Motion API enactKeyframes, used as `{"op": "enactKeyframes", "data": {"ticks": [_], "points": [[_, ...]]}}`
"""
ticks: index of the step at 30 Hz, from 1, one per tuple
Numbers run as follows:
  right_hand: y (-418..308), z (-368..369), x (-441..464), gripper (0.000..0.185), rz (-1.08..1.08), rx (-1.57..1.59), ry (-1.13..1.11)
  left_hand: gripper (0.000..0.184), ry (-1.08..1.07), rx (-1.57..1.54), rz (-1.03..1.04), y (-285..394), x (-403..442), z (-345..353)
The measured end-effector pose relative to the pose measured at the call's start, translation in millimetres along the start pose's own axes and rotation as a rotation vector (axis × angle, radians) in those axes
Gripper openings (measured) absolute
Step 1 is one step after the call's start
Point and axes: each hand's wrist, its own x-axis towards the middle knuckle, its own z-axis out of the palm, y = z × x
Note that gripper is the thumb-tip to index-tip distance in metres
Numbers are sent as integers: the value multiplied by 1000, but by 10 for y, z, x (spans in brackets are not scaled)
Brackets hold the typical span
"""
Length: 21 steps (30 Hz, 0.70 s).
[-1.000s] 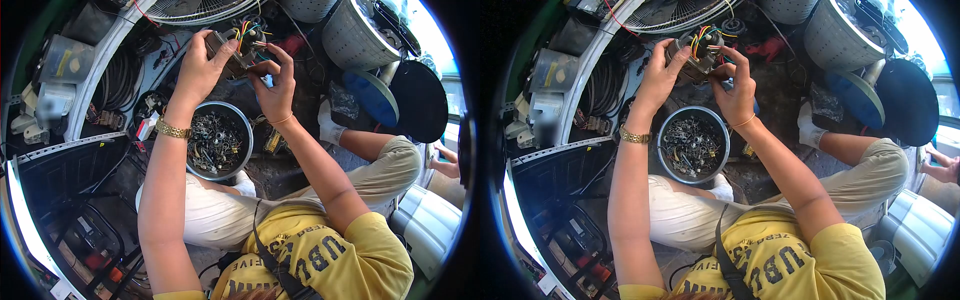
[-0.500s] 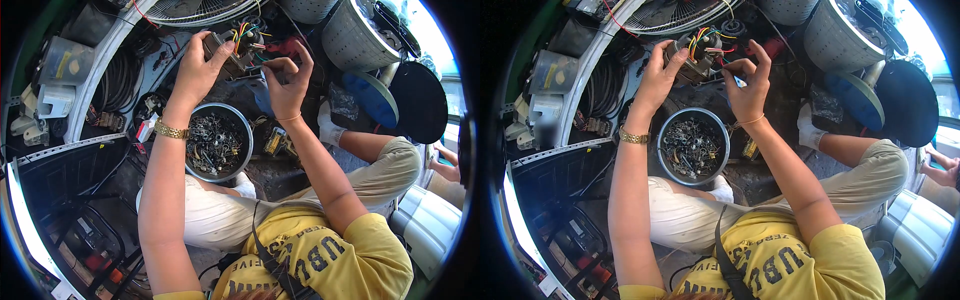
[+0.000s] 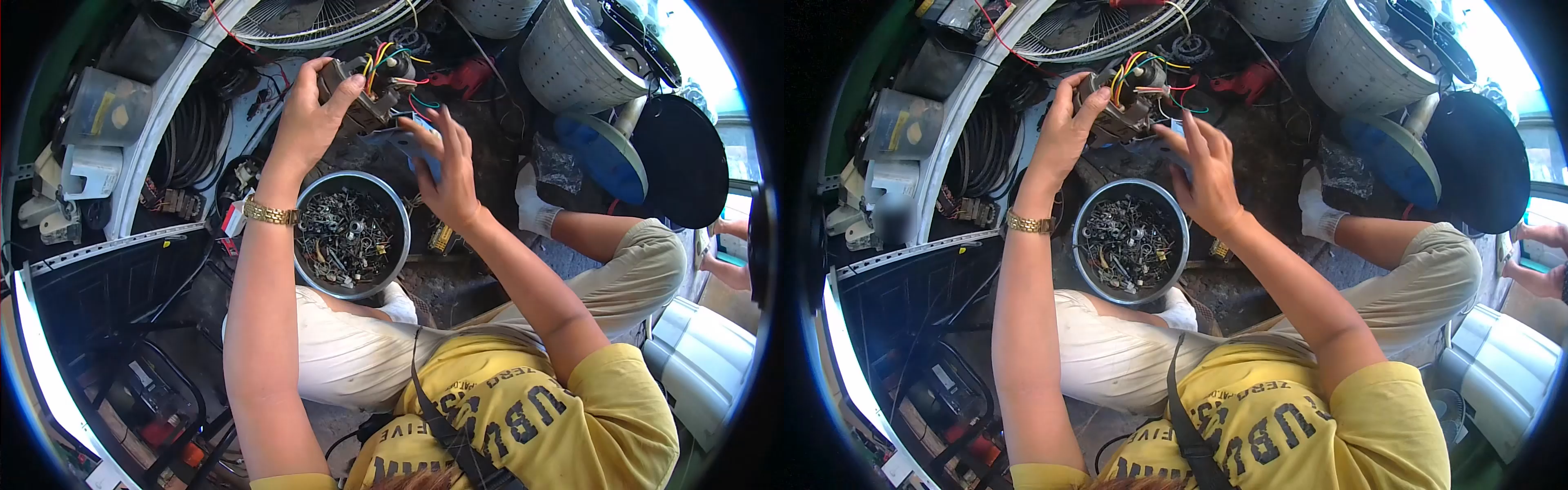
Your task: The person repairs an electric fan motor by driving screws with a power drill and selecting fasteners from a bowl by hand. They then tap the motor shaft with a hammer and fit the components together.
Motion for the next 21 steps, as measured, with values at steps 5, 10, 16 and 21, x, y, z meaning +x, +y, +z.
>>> {"op": "enactKeyframes", "data": {"ticks": [5, 10, 16, 21], "points": [[415, -208, -1425, 79, 477, -89, -265, 65, 21, -11, -38, 31, -22, -39], [705, -65, -2419, 108, 858, -582, -883, 63, 26, 9, 10, 16, 2, 0], [827, -80, -2325, 115, 807, -556, -970, 57, 5, 3, 55, 78, 42, 75], [599, -453, -1844, 90, 810, -263, -861, 57, -1, -49, 30, 52, 82, 81]]}}
